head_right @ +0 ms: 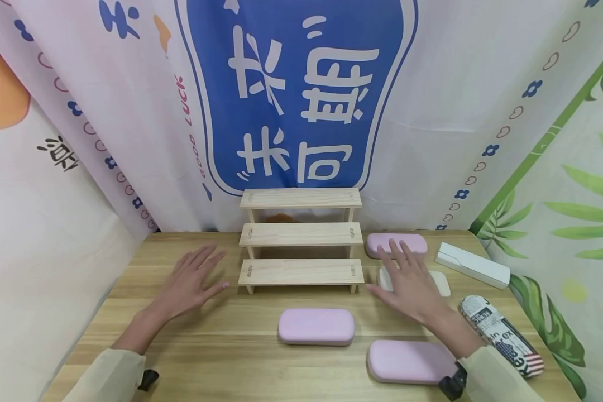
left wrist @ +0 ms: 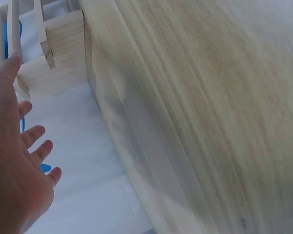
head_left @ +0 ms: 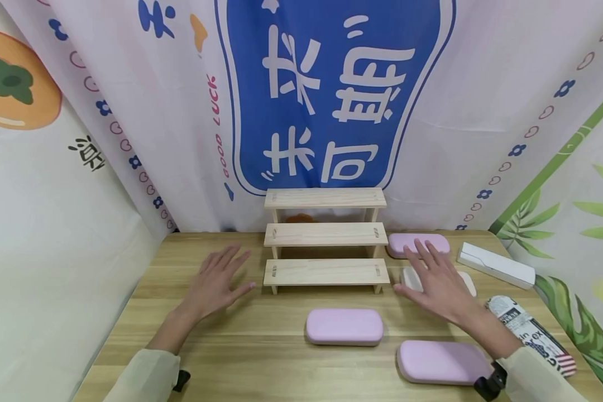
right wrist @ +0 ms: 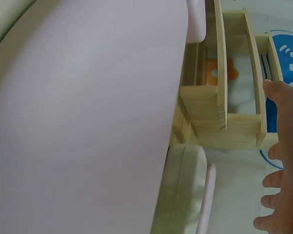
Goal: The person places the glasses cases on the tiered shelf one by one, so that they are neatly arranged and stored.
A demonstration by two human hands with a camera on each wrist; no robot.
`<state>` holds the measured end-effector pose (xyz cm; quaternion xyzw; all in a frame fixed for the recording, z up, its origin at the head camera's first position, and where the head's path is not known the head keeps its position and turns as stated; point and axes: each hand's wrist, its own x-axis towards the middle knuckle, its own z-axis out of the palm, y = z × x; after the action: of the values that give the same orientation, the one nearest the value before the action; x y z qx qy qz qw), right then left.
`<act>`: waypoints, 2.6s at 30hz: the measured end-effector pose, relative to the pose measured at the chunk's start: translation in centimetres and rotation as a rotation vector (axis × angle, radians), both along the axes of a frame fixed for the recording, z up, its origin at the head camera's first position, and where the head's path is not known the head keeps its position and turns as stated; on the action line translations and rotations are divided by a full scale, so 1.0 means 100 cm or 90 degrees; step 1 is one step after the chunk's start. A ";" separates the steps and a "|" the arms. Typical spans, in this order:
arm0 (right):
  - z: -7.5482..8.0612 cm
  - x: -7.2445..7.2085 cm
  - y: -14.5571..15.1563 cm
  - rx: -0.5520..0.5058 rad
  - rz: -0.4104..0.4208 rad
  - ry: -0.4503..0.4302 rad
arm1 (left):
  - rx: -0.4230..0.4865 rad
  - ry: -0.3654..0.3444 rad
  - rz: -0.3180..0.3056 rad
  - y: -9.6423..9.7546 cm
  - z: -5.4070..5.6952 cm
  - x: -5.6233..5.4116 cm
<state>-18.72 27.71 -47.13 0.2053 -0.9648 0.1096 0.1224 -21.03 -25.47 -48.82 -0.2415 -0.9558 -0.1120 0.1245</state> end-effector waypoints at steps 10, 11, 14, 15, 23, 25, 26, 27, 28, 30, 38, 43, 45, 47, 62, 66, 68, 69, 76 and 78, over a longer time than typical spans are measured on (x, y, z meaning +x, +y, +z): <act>0.010 0.009 -0.019 -0.009 0.044 0.013 | 0.127 -0.017 -0.038 0.006 -0.005 -0.003; 0.011 0.010 -0.021 -0.010 0.050 0.016 | 0.143 -0.019 -0.044 0.007 -0.005 -0.003; 0.013 0.013 -0.028 -0.014 0.070 0.030 | 0.182 -0.035 -0.057 0.008 -0.007 -0.003; 0.013 0.014 -0.030 -0.017 0.077 0.036 | 0.193 -0.045 -0.059 0.009 -0.007 -0.003; 0.013 0.022 -0.043 -0.023 0.110 0.044 | 0.250 -0.122 -0.061 0.015 -0.004 -0.001; 0.012 0.024 -0.046 -0.020 0.118 0.038 | 0.261 -0.123 -0.074 0.017 -0.005 -0.001; 0.011 0.025 -0.047 -0.019 0.124 0.037 | 0.264 -0.122 -0.081 0.018 -0.005 -0.001; 0.009 0.026 -0.049 -0.019 0.131 0.036 | 0.268 -0.122 -0.088 0.019 -0.005 -0.001; 0.008 0.027 -0.050 -0.020 0.137 0.034 | 0.272 -0.122 -0.096 0.020 -0.006 -0.001; 0.006 0.028 -0.054 -0.023 0.148 0.026 | 0.276 -0.124 -0.108 0.022 -0.007 -0.002; -0.003 0.033 -0.063 -0.017 0.184 0.020 | 0.271 -0.145 -0.127 0.028 -0.009 -0.004; -0.010 0.035 -0.067 -0.010 0.211 0.016 | 0.277 -0.148 -0.144 0.030 -0.009 -0.006; -0.013 0.035 -0.069 -0.014 0.222 0.012 | 0.278 -0.148 -0.150 0.030 -0.009 -0.008; -0.014 0.036 -0.071 -0.021 0.234 0.013 | 0.278 -0.148 -0.153 0.030 -0.010 -0.009; -0.026 0.036 -0.084 -0.039 0.287 0.007 | 0.294 -0.162 -0.171 0.033 -0.014 -0.019; -0.029 0.034 -0.087 -0.046 0.284 -0.010 | 0.291 -0.169 -0.165 0.033 -0.014 -0.021; -0.030 0.033 -0.089 -0.048 0.285 -0.018 | 0.290 -0.172 -0.165 0.032 -0.014 -0.021; -0.031 0.032 -0.090 -0.048 0.286 -0.023 | 0.290 -0.174 -0.165 0.032 -0.014 -0.021; -0.036 0.030 -0.094 -0.042 0.276 -0.059 | 0.287 -0.186 -0.156 0.031 -0.014 -0.023; -0.037 0.030 -0.095 -0.041 0.272 -0.063 | 0.288 -0.187 -0.156 0.031 -0.015 -0.023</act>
<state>-15.71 18.23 -50.81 0.3952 -0.9003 0.1736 0.0554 -23.28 -22.36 -50.29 -0.3027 -0.8781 -0.3699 0.0206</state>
